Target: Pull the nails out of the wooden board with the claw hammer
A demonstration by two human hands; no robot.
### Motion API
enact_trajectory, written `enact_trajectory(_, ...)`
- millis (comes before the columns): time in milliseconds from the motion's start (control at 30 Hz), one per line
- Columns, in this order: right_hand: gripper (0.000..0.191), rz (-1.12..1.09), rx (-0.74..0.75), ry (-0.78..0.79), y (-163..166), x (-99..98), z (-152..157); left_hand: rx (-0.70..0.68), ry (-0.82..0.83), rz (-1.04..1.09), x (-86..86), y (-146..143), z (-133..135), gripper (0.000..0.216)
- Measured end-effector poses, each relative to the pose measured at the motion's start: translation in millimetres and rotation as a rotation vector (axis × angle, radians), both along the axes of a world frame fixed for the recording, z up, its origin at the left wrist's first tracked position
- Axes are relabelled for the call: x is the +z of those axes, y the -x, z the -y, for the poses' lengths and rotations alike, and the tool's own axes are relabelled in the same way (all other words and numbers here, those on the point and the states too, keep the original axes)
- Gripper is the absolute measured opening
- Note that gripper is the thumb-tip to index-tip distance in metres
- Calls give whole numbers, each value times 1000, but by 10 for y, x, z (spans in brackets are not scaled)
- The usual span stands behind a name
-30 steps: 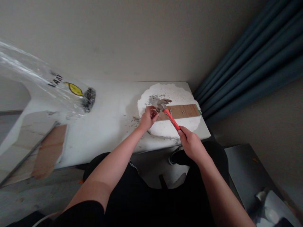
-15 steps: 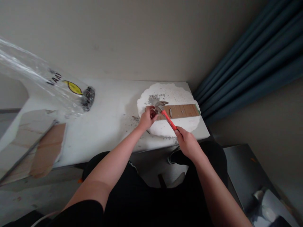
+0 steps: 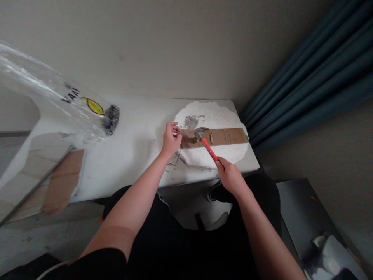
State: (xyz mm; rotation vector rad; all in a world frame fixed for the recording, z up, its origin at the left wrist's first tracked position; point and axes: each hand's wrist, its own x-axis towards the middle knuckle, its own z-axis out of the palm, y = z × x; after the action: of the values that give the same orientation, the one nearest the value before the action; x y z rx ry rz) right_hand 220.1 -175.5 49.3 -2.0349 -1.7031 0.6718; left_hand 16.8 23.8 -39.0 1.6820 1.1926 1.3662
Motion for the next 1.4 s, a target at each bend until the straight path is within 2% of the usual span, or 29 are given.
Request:
enact_trajectory(167,43,39,-4,-14,33,11,36,19,18,40,45,87,-50,46)
enact_trajectory(533,42,117,-2,19,18,21,54,52,49,-20,22,200,-114,47)
enact_trajectory(667,43,95,-9,10,-27,52,57,104,118,-168,-68,342,-182,45)
enact_trajectory(833,43,31,13,-11,-158,80,29,112,116,-544,-246,533,-234,31)
enact_trajectory(900,41,28,52,13,-215,43,2,80,144,-736,-246,563,-203,26)
enact_trajectory(1033,40,80,35,9,-345,-52,-75,-86,370,-1132,-92,572,-59,27)
enact_trajectory(1167,39,101,-58,-54,-553,-87,-281,-243,487,-1304,25,601,94,29)
enact_trajectory(1300,31,-162,-4,-63,-704,-124,-640,-334,539,-1366,-43,640,215,28)
enact_trajectory(1400,25,-443,12,33,-680,-213,-839,-400,553,-1402,-101,618,297,29)
